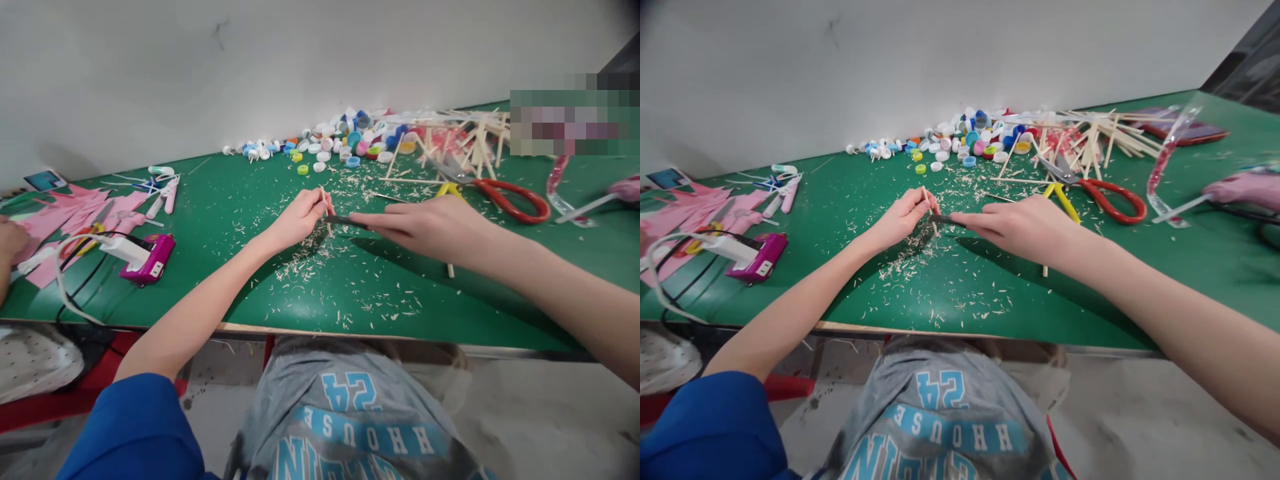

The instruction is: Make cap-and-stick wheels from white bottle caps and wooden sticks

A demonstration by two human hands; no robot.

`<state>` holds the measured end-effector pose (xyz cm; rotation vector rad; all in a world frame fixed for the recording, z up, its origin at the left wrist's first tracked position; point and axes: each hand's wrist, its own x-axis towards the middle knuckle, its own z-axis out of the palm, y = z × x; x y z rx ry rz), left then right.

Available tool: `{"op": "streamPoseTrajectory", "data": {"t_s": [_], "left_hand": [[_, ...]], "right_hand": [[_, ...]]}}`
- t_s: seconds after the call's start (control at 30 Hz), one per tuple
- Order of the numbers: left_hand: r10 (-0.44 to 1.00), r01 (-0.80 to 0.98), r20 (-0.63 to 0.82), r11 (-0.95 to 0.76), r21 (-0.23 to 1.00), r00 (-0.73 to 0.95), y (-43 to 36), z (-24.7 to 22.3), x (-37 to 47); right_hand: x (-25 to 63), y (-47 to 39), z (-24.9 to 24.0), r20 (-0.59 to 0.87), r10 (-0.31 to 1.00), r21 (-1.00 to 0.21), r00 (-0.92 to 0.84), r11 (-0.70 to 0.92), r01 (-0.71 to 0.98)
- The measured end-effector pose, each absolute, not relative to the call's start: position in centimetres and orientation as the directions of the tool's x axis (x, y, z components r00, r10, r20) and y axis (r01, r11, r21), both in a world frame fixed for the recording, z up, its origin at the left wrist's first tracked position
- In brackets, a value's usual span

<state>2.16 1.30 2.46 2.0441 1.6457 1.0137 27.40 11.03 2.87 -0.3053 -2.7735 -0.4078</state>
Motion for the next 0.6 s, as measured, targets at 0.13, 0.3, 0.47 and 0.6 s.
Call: {"op": "streamPoseTrajectory", "data": {"t_s": [0.13, 0.3, 0.47, 0.6], "left_hand": [[0.942, 0.712, 0.323, -0.286, 0.641, 0.087, 1.5, 2.18, 1.87], [0.939, 0.715, 0.331, -0.296, 0.634, 0.096, 1.37, 2.17, 1.96], [0.938, 0.702, 0.331, -0.305, 0.643, 0.103, 1.28, 2.21, 2.13], [0.937, 0.696, 0.332, -0.309, 0.648, 0.107, 1.34, 2.09, 2.12]], "right_hand": [[27.39, 10.96, 3.07, 0.343, 0.163, 0.214, -0.925, 0.946, 0.246], [27.49, 10.86, 3.04, 0.347, 0.163, 0.206, -0.924, 0.947, 0.245], [27.52, 11.0, 2.79, 0.29, 0.11, 0.199, -0.951, 0.965, 0.173], [27.48, 11.02, 2.76, 0.286, 0.137, 0.171, -0.948, 0.967, 0.191]]}}
